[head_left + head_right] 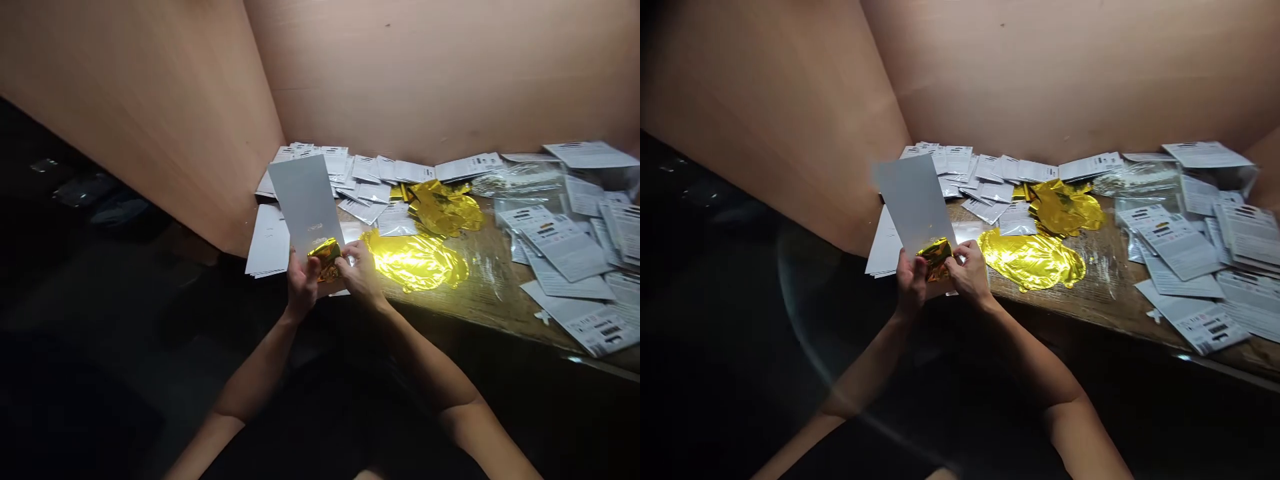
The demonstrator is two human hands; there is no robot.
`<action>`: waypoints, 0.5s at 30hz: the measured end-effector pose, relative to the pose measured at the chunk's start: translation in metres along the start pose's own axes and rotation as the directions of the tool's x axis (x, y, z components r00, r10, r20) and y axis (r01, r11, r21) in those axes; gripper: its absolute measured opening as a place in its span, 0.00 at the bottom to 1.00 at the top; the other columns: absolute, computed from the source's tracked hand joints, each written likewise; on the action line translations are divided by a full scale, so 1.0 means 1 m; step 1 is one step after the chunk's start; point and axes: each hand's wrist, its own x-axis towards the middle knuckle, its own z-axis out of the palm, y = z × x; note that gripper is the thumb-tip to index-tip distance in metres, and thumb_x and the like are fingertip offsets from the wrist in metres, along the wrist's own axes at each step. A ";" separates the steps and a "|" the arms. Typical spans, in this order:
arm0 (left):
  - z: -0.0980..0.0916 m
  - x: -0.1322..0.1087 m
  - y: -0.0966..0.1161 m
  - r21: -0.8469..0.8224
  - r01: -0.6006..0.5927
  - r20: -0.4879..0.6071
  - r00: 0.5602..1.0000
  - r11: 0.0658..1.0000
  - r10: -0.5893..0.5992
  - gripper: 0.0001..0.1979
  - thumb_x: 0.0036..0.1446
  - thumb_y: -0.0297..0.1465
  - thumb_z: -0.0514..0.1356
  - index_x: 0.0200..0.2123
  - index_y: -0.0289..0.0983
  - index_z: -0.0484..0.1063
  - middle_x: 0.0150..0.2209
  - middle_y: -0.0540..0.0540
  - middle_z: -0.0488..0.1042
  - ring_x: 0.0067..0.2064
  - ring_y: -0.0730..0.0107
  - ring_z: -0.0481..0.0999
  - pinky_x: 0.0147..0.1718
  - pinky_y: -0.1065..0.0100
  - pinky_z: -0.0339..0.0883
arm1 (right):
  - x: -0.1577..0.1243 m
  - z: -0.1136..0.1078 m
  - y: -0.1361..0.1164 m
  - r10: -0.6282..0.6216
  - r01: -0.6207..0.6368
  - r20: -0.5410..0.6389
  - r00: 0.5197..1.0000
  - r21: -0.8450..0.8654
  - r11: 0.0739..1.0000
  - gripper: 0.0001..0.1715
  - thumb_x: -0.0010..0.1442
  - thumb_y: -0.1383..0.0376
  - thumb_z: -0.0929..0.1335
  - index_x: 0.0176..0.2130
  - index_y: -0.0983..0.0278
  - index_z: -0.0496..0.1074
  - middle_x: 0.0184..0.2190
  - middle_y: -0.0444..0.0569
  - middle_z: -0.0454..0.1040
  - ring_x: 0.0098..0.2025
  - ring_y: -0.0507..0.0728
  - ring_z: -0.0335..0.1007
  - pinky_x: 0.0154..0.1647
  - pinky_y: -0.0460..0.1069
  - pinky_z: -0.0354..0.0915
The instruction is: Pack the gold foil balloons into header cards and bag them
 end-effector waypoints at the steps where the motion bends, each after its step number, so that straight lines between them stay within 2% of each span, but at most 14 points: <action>1: 0.011 -0.004 0.003 0.009 0.007 0.023 1.000 1.000 -0.007 0.24 0.66 0.51 0.66 0.53 0.40 0.73 0.51 0.40 0.82 0.52 0.55 0.84 0.54 0.58 0.78 | -0.003 -0.006 0.002 0.007 -0.007 -0.017 1.000 -0.039 0.999 0.10 0.56 0.58 0.72 0.29 0.61 0.73 0.36 0.48 0.68 0.42 0.59 0.69 0.46 0.54 0.70; 3: 0.026 -0.009 0.006 0.027 0.049 0.055 0.997 0.998 -0.050 0.24 0.63 0.48 0.70 0.52 0.38 0.73 0.48 0.40 0.83 0.48 0.56 0.85 0.51 0.59 0.79 | -0.010 -0.023 0.007 0.060 -0.062 -0.026 0.998 -0.084 0.995 0.12 0.57 0.56 0.74 0.35 0.60 0.73 0.36 0.47 0.69 0.38 0.58 0.67 0.41 0.53 0.68; 6: 0.040 -0.016 0.009 -0.018 0.144 0.123 0.982 0.989 -0.140 0.23 0.62 0.47 0.71 0.51 0.38 0.74 0.46 0.41 0.84 0.46 0.57 0.86 0.49 0.59 0.79 | -0.020 -0.053 0.010 0.157 -0.157 0.000 0.988 -0.021 0.987 0.24 0.58 0.49 0.77 0.45 0.60 0.72 0.39 0.46 0.73 0.35 0.56 0.67 0.37 0.51 0.67; 8: 0.045 -0.020 0.011 -0.067 0.232 0.231 0.950 0.970 -0.211 0.25 0.60 0.50 0.72 0.51 0.39 0.75 0.47 0.41 0.84 0.47 0.56 0.85 0.49 0.57 0.80 | -0.024 -0.070 0.010 0.164 -0.169 0.063 0.984 0.086 0.982 0.25 0.62 0.44 0.74 0.45 0.61 0.73 0.38 0.48 0.75 0.36 0.57 0.69 0.39 0.51 0.68; 9: 0.046 -0.019 0.012 -0.084 0.295 0.302 0.918 0.952 -0.257 0.27 0.60 0.54 0.70 0.50 0.39 0.76 0.47 0.40 0.84 0.47 0.54 0.85 0.48 0.55 0.80 | -0.026 -0.078 0.009 0.161 -0.171 0.087 0.983 0.130 0.977 0.26 0.64 0.42 0.72 0.43 0.61 0.74 0.36 0.48 0.76 0.37 0.57 0.70 0.39 0.51 0.69; 10: 0.047 -0.017 0.012 -0.086 0.374 0.385 0.867 0.923 -0.315 0.31 0.60 0.60 0.65 0.49 0.39 0.77 0.48 0.39 0.84 0.48 0.51 0.85 0.48 0.53 0.80 | -0.028 -0.086 0.008 0.169 -0.186 0.113 0.979 0.161 0.969 0.28 0.65 0.40 0.71 0.41 0.62 0.75 0.35 0.48 0.76 0.37 0.58 0.71 0.39 0.51 0.69; 11: 0.047 -0.012 0.011 -0.071 0.461 0.470 0.798 0.884 -0.379 0.35 0.61 0.64 0.60 0.48 0.39 0.77 0.47 0.37 0.84 0.49 0.48 0.85 0.47 0.50 0.80 | -0.030 -0.093 0.007 0.192 -0.217 0.145 0.971 0.181 0.959 0.30 0.64 0.39 0.71 0.40 0.62 0.76 0.33 0.48 0.76 0.36 0.58 0.72 0.39 0.51 0.70; 13: 0.049 0.001 0.005 0.000 0.613 0.597 0.634 0.790 -0.491 0.38 0.61 0.68 0.53 0.45 0.38 0.78 0.46 0.35 0.83 0.49 0.44 0.84 0.47 0.45 0.80 | -0.034 -0.109 0.004 0.266 -0.316 0.251 0.931 0.182 0.931 0.32 0.60 0.37 0.74 0.39 0.63 0.79 0.31 0.49 0.77 0.36 0.59 0.74 0.36 0.51 0.70; 14: 0.051 0.008 0.001 0.040 0.662 0.635 0.562 0.749 -0.531 0.36 0.60 0.66 0.56 0.43 0.38 0.79 0.44 0.35 0.84 0.48 0.44 0.84 0.47 0.44 0.80 | -0.036 -0.116 0.003 0.305 -0.368 0.310 0.900 0.166 0.915 0.33 0.58 0.37 0.75 0.39 0.64 0.80 0.29 0.49 0.78 0.35 0.59 0.75 0.35 0.50 0.70; 15: 0.054 0.015 -0.003 0.075 0.690 0.659 0.508 0.720 -0.555 0.32 0.58 0.63 0.61 0.40 0.39 0.79 0.42 0.36 0.84 0.46 0.44 0.84 0.47 0.45 0.80 | -0.037 -0.122 0.001 0.340 -0.412 0.359 0.869 0.145 0.899 0.33 0.56 0.38 0.76 0.38 0.65 0.81 0.28 0.49 0.78 0.35 0.60 0.76 0.34 0.50 0.70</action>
